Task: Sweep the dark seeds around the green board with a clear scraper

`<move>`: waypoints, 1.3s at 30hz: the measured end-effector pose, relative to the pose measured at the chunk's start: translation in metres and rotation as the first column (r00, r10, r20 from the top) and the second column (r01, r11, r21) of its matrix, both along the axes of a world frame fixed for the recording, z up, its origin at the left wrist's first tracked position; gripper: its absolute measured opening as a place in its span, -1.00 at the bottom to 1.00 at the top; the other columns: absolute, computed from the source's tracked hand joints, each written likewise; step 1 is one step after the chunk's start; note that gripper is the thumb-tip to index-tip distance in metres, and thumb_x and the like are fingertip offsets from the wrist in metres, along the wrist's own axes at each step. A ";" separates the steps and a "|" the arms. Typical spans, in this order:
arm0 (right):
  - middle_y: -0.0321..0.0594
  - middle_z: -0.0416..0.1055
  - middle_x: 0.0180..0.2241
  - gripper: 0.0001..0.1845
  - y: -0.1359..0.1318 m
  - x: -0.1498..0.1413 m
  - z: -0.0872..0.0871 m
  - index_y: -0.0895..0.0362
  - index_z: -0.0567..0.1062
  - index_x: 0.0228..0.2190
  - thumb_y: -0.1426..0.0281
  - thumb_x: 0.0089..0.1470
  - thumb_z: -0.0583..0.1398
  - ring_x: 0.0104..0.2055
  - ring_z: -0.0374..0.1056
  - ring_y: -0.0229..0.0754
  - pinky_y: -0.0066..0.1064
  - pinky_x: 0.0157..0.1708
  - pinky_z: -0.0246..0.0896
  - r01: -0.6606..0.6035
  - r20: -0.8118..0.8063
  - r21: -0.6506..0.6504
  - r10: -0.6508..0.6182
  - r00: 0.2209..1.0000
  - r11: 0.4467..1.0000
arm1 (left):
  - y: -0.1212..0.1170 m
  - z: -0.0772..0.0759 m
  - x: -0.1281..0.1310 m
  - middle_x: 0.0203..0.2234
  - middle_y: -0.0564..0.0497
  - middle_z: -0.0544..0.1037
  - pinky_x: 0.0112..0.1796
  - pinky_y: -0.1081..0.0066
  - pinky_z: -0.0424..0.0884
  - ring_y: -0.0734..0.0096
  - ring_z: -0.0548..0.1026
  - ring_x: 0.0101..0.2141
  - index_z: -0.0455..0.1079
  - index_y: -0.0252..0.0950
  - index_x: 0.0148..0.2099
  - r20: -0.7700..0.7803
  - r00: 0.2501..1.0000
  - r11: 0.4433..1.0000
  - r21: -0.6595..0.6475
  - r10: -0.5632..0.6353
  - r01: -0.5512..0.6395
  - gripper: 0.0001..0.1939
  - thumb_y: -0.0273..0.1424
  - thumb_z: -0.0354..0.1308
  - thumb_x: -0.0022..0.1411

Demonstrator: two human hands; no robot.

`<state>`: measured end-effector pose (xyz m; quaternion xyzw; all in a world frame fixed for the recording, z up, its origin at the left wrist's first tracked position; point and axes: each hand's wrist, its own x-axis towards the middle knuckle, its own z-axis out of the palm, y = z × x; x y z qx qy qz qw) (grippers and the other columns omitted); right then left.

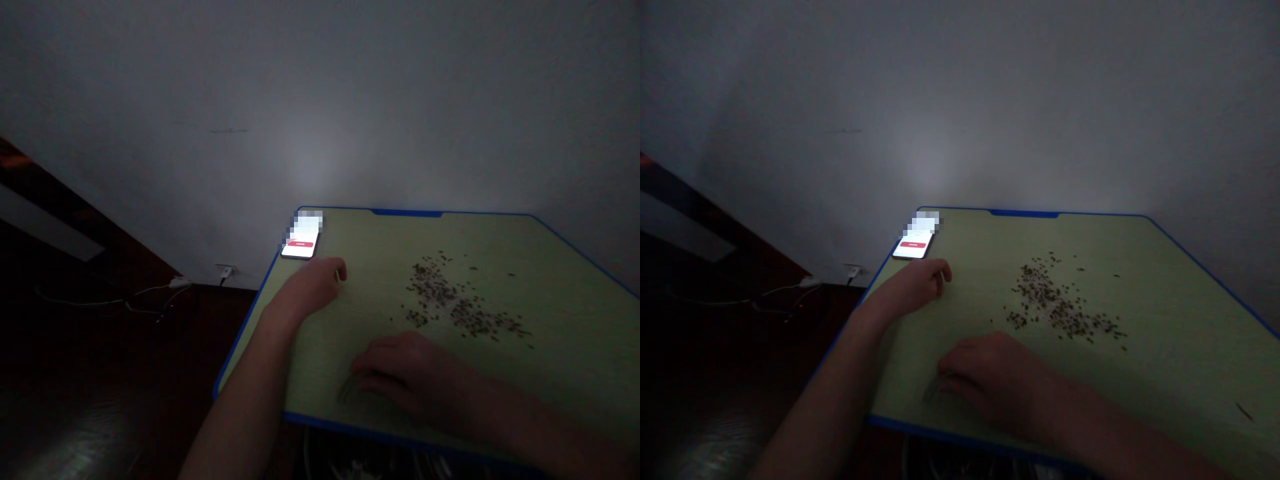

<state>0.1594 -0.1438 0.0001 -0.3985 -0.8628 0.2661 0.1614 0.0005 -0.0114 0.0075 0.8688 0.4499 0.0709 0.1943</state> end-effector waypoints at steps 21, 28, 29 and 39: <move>-0.25 0.49 -0.47 -0.79 0.060 0.022 -0.008 0.12 0.40 -0.39 0.39 0.17 0.00 -0.47 0.40 -0.22 -0.44 -0.53 0.00 0.407 0.283 0.455 -0.561 0.778 0.793 | 0.012 0.005 -0.008 -0.50 0.01 0.51 -0.46 0.48 0.19 0.42 0.41 -0.46 0.39 -0.28 -0.25 -0.060 0.991 0.992 0.046 0.123 -0.121 -0.71 -0.60 -0.07 0.02; -0.19 0.47 -0.50 -0.77 0.069 0.079 -0.006 0.13 0.41 -0.42 0.36 0.17 0.00 -0.48 0.38 -0.16 -0.41 -0.53 -0.02 0.520 0.309 0.492 -0.699 0.645 0.698 | 0.007 0.010 -0.004 -0.50 0.02 0.50 -0.47 0.50 0.16 0.46 0.40 -0.49 0.37 -0.27 -0.26 -0.062 0.987 0.989 0.020 0.145 -0.144 -0.71 -0.60 -0.11 0.06; -0.19 0.47 -0.50 -0.77 0.070 0.087 -0.006 0.13 0.41 -0.42 0.36 0.18 0.00 -0.47 0.38 -0.16 -0.41 -0.53 -0.02 0.534 0.308 0.494 -0.712 0.631 0.686 | 0.007 0.010 -0.003 -0.50 0.02 0.49 -0.47 0.50 0.16 0.47 0.40 -0.49 0.37 -0.27 -0.27 -0.070 0.985 0.988 0.010 0.157 -0.157 -0.71 -0.61 -0.11 0.06; -0.13 0.50 -0.44 -0.77 0.077 0.134 -0.002 0.14 0.44 -0.37 0.37 0.17 0.00 -0.41 0.39 -0.15 -0.40 -0.48 0.01 0.625 0.270 0.482 -0.782 0.562 0.615 | 0.010 0.005 -0.005 -0.53 0.04 0.45 -0.48 0.50 0.14 0.45 0.38 -0.48 0.35 -0.29 -0.32 -0.048 0.993 0.994 0.012 0.106 -0.106 -0.73 -0.60 -0.14 0.01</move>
